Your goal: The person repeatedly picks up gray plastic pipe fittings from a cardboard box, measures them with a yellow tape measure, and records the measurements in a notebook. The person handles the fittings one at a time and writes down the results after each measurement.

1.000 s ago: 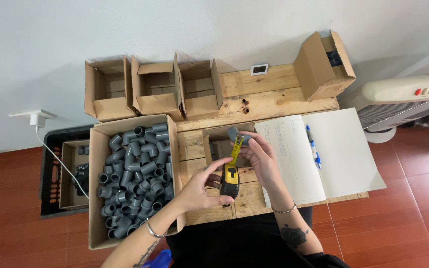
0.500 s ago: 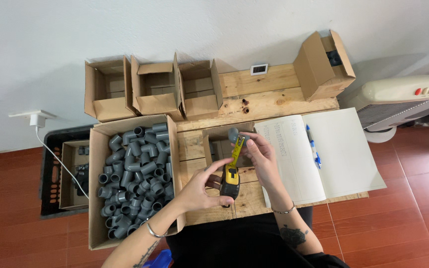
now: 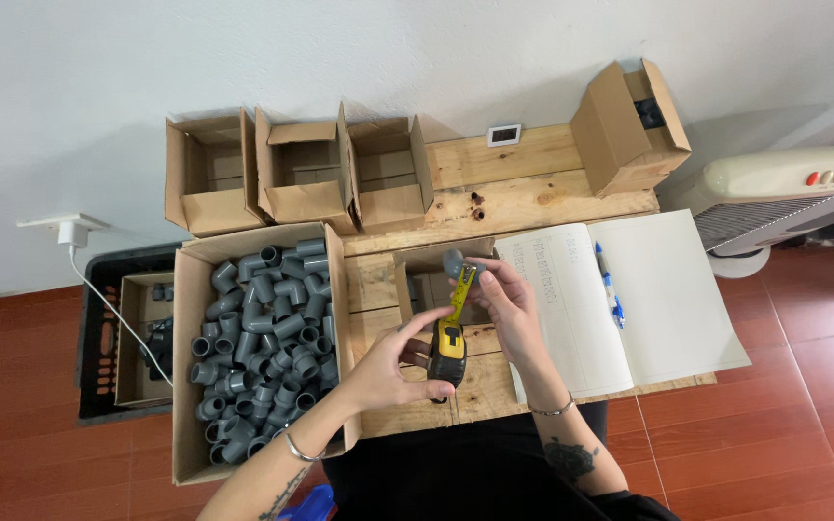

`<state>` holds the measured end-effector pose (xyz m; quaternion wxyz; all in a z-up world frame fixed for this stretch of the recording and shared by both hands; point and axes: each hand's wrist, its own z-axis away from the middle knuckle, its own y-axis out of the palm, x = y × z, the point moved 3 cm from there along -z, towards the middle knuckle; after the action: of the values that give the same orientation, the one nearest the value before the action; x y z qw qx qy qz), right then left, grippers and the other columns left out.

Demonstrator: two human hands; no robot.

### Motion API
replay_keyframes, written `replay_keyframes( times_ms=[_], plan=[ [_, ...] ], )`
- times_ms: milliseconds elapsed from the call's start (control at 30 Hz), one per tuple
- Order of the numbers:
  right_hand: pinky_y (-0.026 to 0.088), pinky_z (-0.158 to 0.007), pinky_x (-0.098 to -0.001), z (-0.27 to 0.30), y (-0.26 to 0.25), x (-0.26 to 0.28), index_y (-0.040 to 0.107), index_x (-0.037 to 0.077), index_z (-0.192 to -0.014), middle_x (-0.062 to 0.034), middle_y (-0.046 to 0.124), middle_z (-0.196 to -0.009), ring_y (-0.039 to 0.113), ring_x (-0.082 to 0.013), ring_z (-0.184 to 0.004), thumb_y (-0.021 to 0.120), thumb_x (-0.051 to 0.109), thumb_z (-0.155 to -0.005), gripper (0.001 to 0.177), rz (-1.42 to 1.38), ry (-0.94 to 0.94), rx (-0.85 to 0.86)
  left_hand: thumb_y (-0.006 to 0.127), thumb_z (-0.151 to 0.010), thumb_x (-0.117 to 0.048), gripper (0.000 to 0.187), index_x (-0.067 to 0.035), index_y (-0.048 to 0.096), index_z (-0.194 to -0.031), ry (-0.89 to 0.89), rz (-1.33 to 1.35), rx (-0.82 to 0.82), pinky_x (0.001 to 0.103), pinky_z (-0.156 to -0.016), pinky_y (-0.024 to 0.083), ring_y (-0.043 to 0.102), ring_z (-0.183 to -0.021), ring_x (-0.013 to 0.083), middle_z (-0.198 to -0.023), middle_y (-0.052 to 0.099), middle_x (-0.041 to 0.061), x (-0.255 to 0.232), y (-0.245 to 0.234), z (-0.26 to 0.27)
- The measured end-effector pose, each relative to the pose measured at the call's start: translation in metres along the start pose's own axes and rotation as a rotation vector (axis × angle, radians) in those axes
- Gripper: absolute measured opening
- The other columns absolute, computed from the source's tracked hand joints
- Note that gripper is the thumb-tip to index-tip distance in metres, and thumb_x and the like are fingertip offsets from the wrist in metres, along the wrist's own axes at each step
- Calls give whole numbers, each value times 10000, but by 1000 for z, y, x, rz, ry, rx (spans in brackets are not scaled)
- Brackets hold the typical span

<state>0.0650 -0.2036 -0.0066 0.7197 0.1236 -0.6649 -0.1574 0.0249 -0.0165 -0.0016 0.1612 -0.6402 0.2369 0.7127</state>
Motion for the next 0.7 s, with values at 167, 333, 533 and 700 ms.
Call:
replay_keyframes(
  times_ms=[167,333,533,700],
  plan=[
    [628,-786,-323,-1,0,0,623,-69,-1308,-193,748,-1026,756,-180,-818,553,203,-1034,392,-7,1,3,984,-609,-169,1002,-22,502,-1476,0,-3,1,397,-778,630,698,-890,236,-1211,588,175,-3,0,0],
    [625,-791,-320,0,1,2,625,-70,-1305,-184,743,-1030,754,-179,-819,555,201,-1033,391,-12,6,1,986,-603,-171,1006,-23,505,-1473,-4,2,-2,393,-778,631,697,-891,232,-1215,593,172,-2,0,0],
    [627,-793,-325,-1,1,0,618,-64,-1313,-198,746,-1032,761,-189,-830,542,198,-1037,388,-16,2,10,983,-608,-167,1011,-27,497,-1484,1,9,4,388,-775,629,689,-889,223,-1227,585,169,-1,0,0],
    [615,-797,-349,-6,-13,-18,604,-37,-1334,-224,745,-1053,771,-239,-883,493,204,-1053,386,-131,53,64,986,-594,-169,1015,-39,503,-1477,4,2,4,400,-788,628,688,-899,226,-1217,587,157,-12,2,2]
  ],
)
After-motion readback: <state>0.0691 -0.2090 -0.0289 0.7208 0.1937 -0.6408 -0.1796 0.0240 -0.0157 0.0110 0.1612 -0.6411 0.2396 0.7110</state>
